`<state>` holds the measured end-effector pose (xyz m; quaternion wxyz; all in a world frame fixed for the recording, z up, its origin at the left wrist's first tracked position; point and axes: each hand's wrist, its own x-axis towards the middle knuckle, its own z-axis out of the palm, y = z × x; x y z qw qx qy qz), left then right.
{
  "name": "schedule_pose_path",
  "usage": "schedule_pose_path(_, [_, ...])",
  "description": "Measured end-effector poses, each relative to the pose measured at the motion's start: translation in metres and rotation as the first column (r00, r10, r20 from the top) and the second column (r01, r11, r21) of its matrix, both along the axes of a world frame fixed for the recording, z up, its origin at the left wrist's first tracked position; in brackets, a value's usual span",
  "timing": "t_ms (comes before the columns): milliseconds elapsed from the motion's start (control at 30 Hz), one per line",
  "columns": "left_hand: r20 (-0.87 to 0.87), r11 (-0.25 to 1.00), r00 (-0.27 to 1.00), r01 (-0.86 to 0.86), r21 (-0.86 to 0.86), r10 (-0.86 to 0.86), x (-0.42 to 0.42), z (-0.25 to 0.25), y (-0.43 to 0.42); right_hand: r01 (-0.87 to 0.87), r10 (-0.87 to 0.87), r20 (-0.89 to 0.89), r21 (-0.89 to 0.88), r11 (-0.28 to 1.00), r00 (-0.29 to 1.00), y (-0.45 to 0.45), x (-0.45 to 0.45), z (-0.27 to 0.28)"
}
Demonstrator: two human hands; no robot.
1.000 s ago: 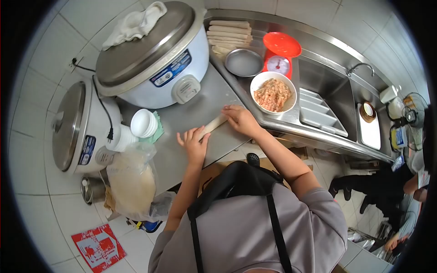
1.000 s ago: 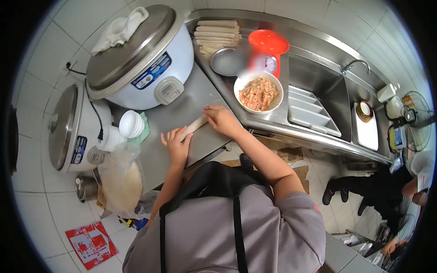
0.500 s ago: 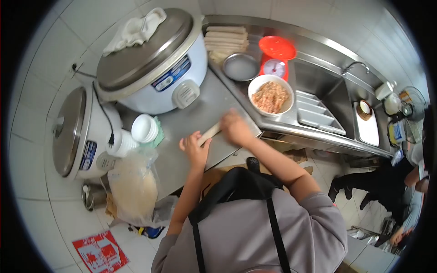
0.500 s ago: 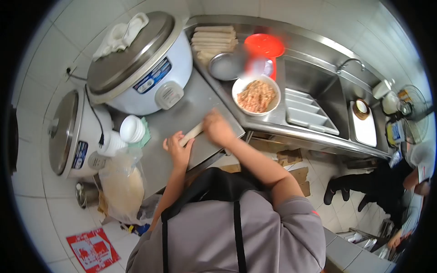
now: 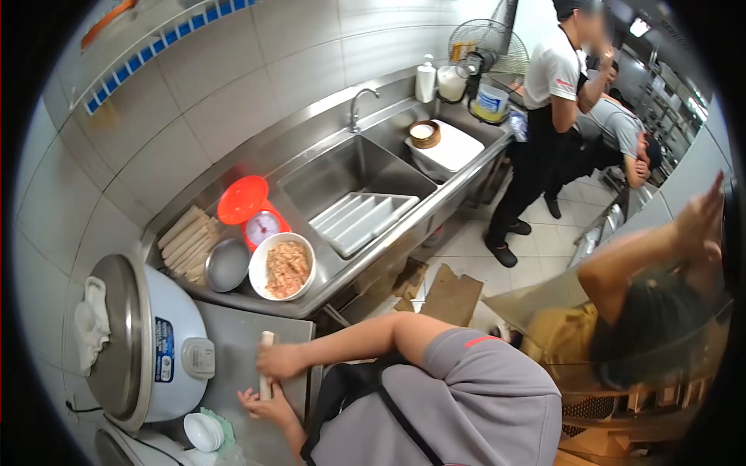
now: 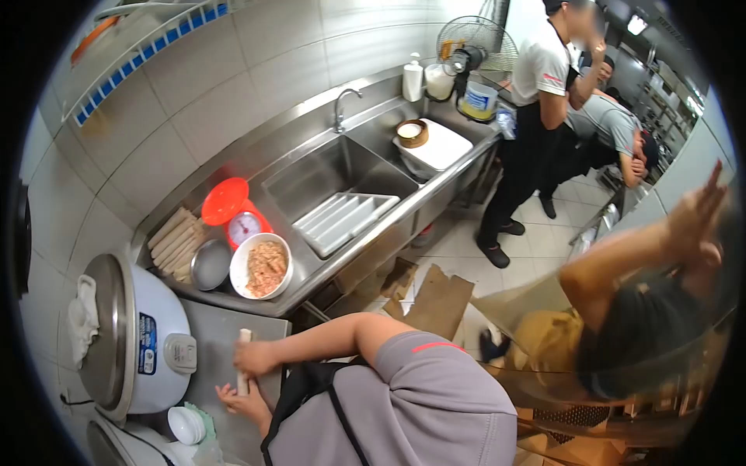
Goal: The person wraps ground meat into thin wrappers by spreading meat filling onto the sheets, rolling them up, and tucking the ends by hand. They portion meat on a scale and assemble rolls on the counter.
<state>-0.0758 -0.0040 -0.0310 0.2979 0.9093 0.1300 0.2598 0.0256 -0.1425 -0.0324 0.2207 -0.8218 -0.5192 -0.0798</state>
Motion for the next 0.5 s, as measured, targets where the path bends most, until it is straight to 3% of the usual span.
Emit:
schedule_pose_path(100, [0.11, 0.999, 0.993, 0.038, 0.023, -0.04, -0.003, -0.006, 0.007, -0.209, 0.212, -0.029, 0.088, 0.974, 0.977, 0.029, -0.022, -0.009])
schedule_pose_path(200, [0.023, 1.0, 1.0, 0.001, -0.03, -0.001, -0.003, -0.002, 0.003, -0.216, 0.234, -0.112, 0.156, 0.964, 0.966, 0.017, -0.014, -0.007])
schedule_pose_path(333, [-0.027, 1.0, 1.0, -0.006, -0.018, 0.005, -0.003, -0.004, 0.007, 0.135, -0.137, 0.062, 0.03, 0.99, 0.989, -0.011, 0.008, -0.004])
schedule_pose_path(433, [-0.046, 0.997, 0.999, 0.0, -0.079, -0.004, -0.01, 0.001, 0.007, -0.032, 0.035, 0.052, -0.044, 0.998, 0.998, 0.016, -0.01, -0.011])
schedule_pose_path(500, [0.045, 0.992, 0.999, 0.013, -0.125, -0.008, -0.011, -0.015, 0.021, -0.15, 0.148, 0.042, 0.028, 0.988, 0.988, 0.037, -0.026, -0.018])
